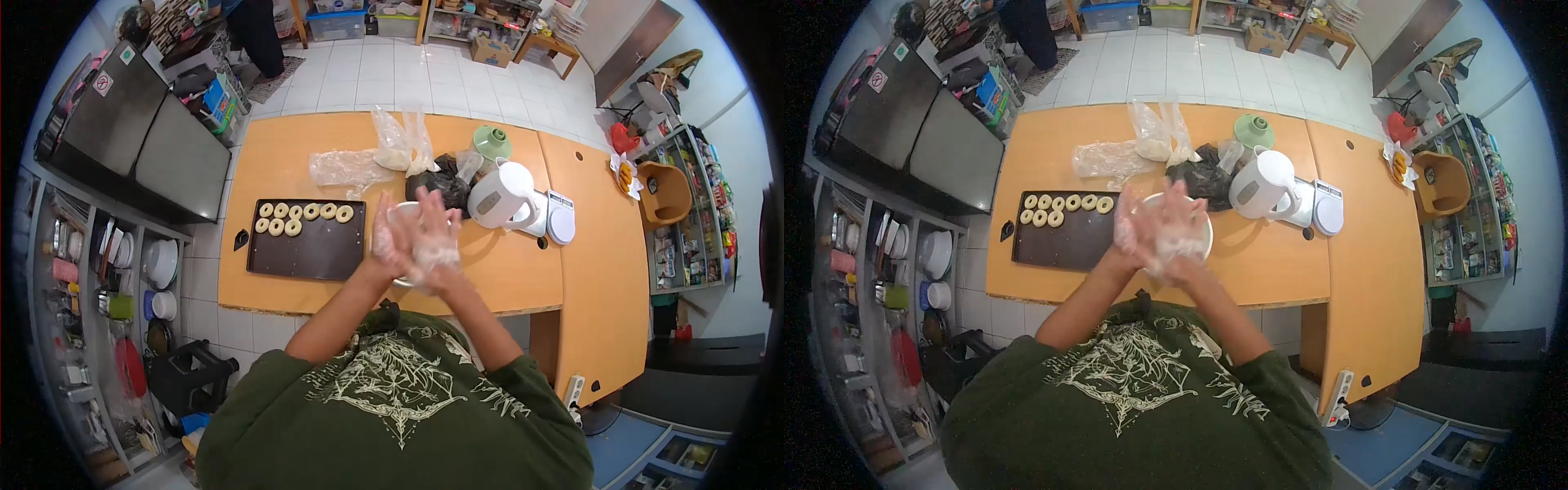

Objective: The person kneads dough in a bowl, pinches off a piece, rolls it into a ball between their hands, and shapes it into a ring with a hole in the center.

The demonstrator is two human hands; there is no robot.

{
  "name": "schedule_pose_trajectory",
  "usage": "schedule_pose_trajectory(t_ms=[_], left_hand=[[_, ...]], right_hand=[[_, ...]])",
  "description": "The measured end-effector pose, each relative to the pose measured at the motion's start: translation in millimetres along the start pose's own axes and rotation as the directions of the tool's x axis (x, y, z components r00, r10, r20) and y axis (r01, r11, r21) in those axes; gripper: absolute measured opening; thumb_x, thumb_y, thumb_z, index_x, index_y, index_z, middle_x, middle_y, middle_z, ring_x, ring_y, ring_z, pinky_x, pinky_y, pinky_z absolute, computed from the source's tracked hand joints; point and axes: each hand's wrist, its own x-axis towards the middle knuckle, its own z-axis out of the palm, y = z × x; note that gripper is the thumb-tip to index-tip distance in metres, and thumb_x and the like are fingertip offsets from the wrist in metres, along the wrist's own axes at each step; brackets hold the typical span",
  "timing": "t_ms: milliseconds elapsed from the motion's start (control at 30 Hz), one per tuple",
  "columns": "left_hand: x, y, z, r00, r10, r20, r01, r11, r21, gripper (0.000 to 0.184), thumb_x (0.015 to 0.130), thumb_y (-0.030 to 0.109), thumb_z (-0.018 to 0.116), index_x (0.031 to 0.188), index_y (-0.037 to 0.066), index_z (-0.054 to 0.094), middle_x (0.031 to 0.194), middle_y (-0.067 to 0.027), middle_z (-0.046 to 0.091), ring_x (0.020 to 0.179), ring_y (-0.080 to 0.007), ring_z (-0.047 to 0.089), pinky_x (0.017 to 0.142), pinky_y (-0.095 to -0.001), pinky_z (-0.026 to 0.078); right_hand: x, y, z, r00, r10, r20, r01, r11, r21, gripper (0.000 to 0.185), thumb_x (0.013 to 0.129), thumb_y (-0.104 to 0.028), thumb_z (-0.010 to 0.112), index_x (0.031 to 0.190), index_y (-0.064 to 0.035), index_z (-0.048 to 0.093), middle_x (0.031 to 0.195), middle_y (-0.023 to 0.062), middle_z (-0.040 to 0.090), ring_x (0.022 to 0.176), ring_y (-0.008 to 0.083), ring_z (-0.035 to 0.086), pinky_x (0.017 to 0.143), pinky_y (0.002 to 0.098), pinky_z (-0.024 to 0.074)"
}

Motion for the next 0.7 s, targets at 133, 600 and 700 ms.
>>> schedule_pose_trajectory(t_ms=[133,600,700], left_hand=[[-11,-18,9,0.979,-0.136,0.154,0.154,0.982,-0.110,0.103,0.084,0.085,0.034,0.158,0.015,0.021,0.163,-0.0114,0.021,0.148,-0.0308,0.028,0.119,-0.0537,0.022],[11,-51,-36,0.944,0.329,-0.010,-0.327,0.940,0.092,0.103,0.086,0.083,0.033,0.158,0.012,0.018,0.162,-0.0126,0.025,0.146,-0.0382,0.029,0.118,-0.0564,0.025],[-9,-8,-14,0.988,-0.026,0.153,0.014,0.997,0.073,0.102,0.087,0.084,0.024,0.157,0.009,0.023,0.159,-0.0186,0.028,0.144,-0.0355,0.032,0.118,-0.0513,0.026]], right_hand=[[13,16,-10,0.949,0.307,0.078,-0.313,0.945,0.091,0.082,0.087,-0.062,0.052,0.156,-0.0231,0.030,0.163,0.0203,0.013,0.150,0.0445,0.007,0.112,0.0716,0.0063],[5,-13,14,0.979,0.178,0.095,-0.174,0.983,-0.053,0.086,0.088,-0.069,0.048,0.156,-0.0199,0.030,0.163,0.0183,0.019,0.151,0.0399,0.012,0.114,0.0687,0.0060],[-5,-25,-1,0.975,0.149,0.167,-0.127,0.982,-0.138,0.086,0.087,-0.070,0.048,0.156,-0.0203,0.031,0.163,0.0193,0.017,0.151,0.0409,0.010,0.113,0.0710,0.0038]])
